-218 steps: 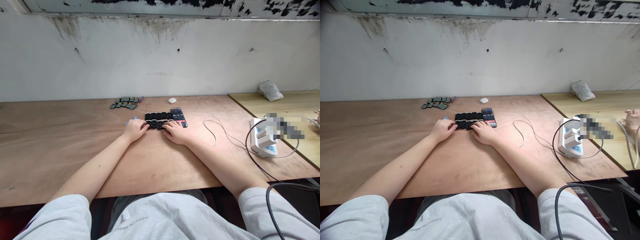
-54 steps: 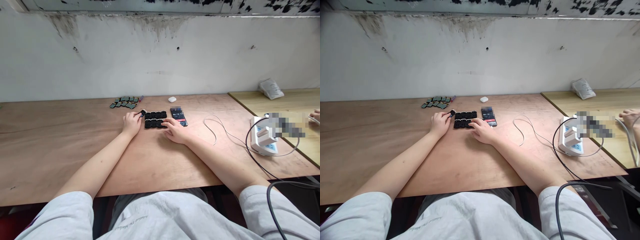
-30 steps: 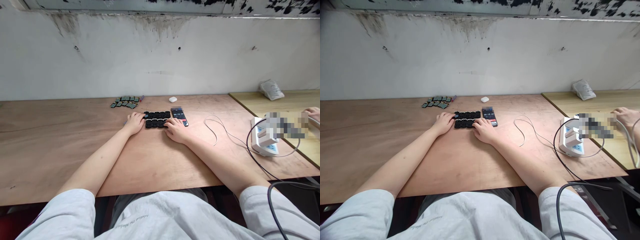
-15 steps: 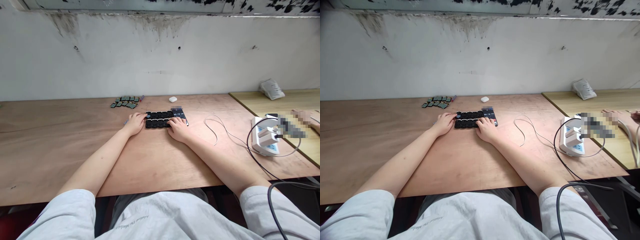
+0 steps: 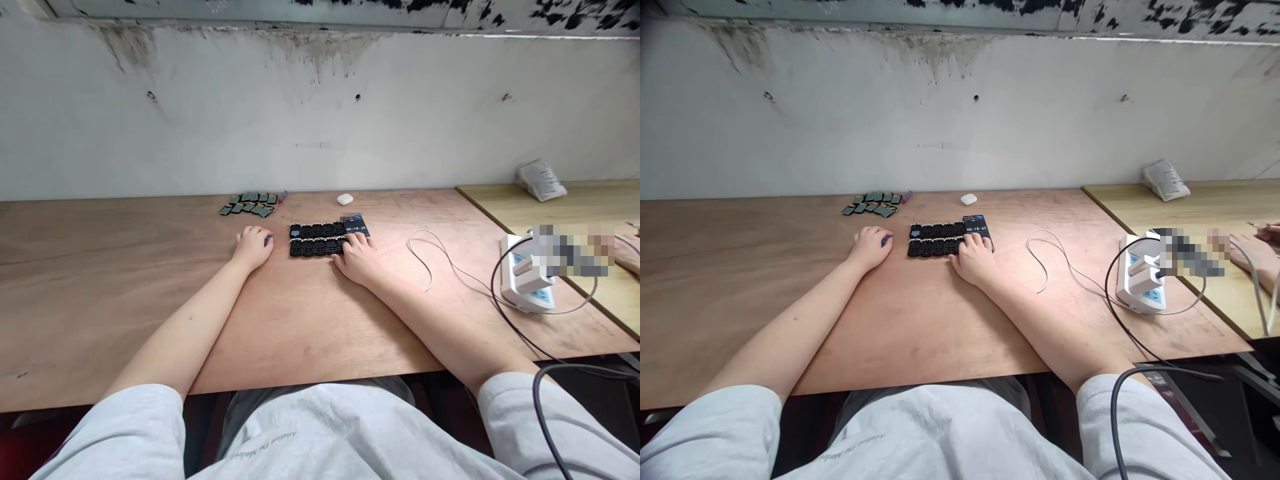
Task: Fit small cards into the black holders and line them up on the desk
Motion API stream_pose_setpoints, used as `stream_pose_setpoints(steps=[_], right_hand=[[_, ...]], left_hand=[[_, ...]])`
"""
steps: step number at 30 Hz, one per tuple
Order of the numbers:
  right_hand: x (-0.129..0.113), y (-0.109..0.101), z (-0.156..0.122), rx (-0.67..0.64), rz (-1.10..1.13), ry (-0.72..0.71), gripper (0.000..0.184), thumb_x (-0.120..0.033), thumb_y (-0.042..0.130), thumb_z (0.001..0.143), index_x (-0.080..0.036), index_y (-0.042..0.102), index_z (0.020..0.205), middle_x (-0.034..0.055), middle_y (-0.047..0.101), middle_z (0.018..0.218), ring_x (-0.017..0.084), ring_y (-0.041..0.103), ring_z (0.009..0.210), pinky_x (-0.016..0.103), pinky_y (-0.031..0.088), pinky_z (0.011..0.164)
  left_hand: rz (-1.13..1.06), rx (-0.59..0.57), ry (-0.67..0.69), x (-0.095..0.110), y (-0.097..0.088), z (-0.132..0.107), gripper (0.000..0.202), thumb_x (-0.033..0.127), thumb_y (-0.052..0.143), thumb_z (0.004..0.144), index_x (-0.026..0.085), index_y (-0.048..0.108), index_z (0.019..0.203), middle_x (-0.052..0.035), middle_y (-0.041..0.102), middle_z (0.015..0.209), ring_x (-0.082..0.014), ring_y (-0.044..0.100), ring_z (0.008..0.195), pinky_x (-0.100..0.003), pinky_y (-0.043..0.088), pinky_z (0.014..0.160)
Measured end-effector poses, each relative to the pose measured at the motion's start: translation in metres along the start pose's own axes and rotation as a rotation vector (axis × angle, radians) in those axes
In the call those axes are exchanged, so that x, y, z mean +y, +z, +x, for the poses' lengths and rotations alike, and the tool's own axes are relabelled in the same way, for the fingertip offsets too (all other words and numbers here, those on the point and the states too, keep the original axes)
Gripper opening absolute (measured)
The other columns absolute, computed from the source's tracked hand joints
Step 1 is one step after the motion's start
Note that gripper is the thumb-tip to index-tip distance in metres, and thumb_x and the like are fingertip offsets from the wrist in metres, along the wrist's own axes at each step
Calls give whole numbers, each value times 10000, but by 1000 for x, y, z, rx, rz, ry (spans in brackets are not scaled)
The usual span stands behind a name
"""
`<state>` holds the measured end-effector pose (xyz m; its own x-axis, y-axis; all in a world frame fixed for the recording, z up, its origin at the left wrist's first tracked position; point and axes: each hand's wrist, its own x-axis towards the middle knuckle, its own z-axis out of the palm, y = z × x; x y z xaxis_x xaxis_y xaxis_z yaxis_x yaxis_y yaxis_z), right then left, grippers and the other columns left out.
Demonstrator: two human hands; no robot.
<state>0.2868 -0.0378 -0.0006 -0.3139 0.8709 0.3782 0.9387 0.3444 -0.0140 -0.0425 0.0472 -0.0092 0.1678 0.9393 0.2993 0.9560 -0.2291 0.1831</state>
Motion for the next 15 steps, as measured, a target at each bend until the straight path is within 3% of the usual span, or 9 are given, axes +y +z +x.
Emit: stream_pose_setpoints(steps=[9, 12, 15], right_hand=[[-4, -6, 0, 45, 55, -79, 389, -400, 513, 1076, -158, 783, 933, 170, 730, 1150, 349, 520, 1245, 505, 402, 1049], [-1, -3, -1, 31, 179, -258, 326, -365, 555, 1058, -186, 775, 897, 145, 720, 1240, 337, 526, 1281, 504, 422, 1052], [-1, -2, -4, -13, 347, -478, 231, -369, 601, 1042, -216, 766, 991, 116, 688, 1336, 300, 559, 1270, 492, 452, 1070]], left_hand=[[-22, 61, -33, 2, -4, -1, 322, 328, 487, 1016, 233, 785, 1090, -131, 716, 1205, -347, 553, 1225, -524, 422, 1007], [-40, 102, -46, 1, -6, -2, 313, 326, 489, 1024, 239, 785, 1079, -133, 719, 1169, -351, 568, 1193, -547, 419, 1020], [-87, 181, -32, -3, -7, -1, 319, 336, 486, 1034, 226, 777, 1104, -139, 711, 1150, -344, 589, 1171, -534, 447, 1024]])
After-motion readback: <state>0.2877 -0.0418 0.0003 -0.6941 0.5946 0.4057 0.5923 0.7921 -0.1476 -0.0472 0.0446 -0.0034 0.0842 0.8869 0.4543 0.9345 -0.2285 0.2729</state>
